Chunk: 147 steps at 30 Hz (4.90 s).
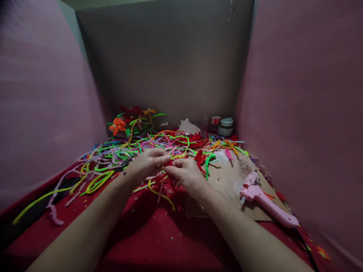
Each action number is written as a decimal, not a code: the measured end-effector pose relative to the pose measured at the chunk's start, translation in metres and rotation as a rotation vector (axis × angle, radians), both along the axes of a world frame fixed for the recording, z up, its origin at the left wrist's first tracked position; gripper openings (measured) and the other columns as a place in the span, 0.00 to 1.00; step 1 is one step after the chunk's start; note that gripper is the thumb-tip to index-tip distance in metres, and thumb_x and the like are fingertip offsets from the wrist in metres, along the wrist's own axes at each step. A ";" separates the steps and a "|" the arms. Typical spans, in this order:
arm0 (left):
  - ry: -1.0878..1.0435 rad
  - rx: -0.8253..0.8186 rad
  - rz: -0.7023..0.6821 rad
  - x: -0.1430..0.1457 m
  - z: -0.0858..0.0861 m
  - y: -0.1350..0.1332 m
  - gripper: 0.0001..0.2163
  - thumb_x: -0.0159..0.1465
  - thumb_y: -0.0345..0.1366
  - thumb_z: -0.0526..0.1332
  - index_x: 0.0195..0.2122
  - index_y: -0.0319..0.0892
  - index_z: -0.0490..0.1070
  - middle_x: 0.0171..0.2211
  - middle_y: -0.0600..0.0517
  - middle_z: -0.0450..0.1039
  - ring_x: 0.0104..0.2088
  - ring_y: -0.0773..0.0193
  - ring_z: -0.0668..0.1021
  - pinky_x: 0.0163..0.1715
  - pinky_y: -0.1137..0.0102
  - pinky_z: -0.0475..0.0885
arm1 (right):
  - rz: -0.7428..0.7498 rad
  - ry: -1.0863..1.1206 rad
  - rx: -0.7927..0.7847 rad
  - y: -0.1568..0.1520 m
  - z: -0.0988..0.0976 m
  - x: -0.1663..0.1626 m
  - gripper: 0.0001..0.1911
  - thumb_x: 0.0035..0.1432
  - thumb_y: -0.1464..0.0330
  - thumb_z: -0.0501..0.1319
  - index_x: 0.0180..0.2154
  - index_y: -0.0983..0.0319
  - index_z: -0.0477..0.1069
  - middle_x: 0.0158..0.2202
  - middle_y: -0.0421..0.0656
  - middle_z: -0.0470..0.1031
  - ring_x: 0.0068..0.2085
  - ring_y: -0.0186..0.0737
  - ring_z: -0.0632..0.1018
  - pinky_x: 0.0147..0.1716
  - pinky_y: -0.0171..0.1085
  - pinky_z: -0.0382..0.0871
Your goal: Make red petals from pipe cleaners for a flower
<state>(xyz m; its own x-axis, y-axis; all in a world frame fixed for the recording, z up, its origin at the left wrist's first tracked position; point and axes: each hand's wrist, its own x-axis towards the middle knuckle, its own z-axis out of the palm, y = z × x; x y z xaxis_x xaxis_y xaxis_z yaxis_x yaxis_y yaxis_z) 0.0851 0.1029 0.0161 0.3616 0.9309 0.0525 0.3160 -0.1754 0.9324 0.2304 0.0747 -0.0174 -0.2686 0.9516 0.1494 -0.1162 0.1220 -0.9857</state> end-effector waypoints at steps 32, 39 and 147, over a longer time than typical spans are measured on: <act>0.308 0.289 -0.074 0.002 0.000 0.001 0.09 0.55 0.36 0.56 0.20 0.38 0.63 0.17 0.58 0.57 0.19 0.74 0.59 0.18 0.77 0.53 | 0.049 0.190 -0.217 0.001 -0.005 -0.003 0.11 0.38 0.70 0.65 0.15 0.63 0.62 0.12 0.33 0.59 0.14 0.26 0.58 0.15 0.32 0.47; 0.086 0.156 -0.057 0.006 -0.001 0.000 0.09 0.56 0.39 0.57 0.24 0.38 0.65 0.18 0.59 0.58 0.18 0.75 0.59 0.17 0.77 0.53 | -0.047 0.206 -0.160 0.003 -0.002 -0.001 0.11 0.37 0.69 0.66 0.15 0.64 0.64 0.13 0.33 0.60 0.15 0.26 0.59 0.17 0.31 0.48; -0.236 -0.007 0.031 0.027 -0.017 -0.003 0.15 0.44 0.35 0.68 0.30 0.37 0.66 0.26 0.53 0.71 0.25 0.68 0.73 0.28 0.72 0.68 | -0.225 0.503 -0.272 0.023 -0.006 0.009 0.06 0.38 0.77 0.64 0.22 0.66 0.67 0.18 0.40 0.71 0.19 0.30 0.71 0.18 0.29 0.67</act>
<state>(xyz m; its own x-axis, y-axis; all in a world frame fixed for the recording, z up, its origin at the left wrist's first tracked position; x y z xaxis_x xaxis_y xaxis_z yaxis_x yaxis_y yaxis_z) 0.1118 0.0995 -0.0012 0.3116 0.9418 0.1260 0.0939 -0.1624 0.9822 0.2394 0.0977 -0.0234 -0.0162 0.9986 -0.0506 -0.5760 -0.0506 -0.8159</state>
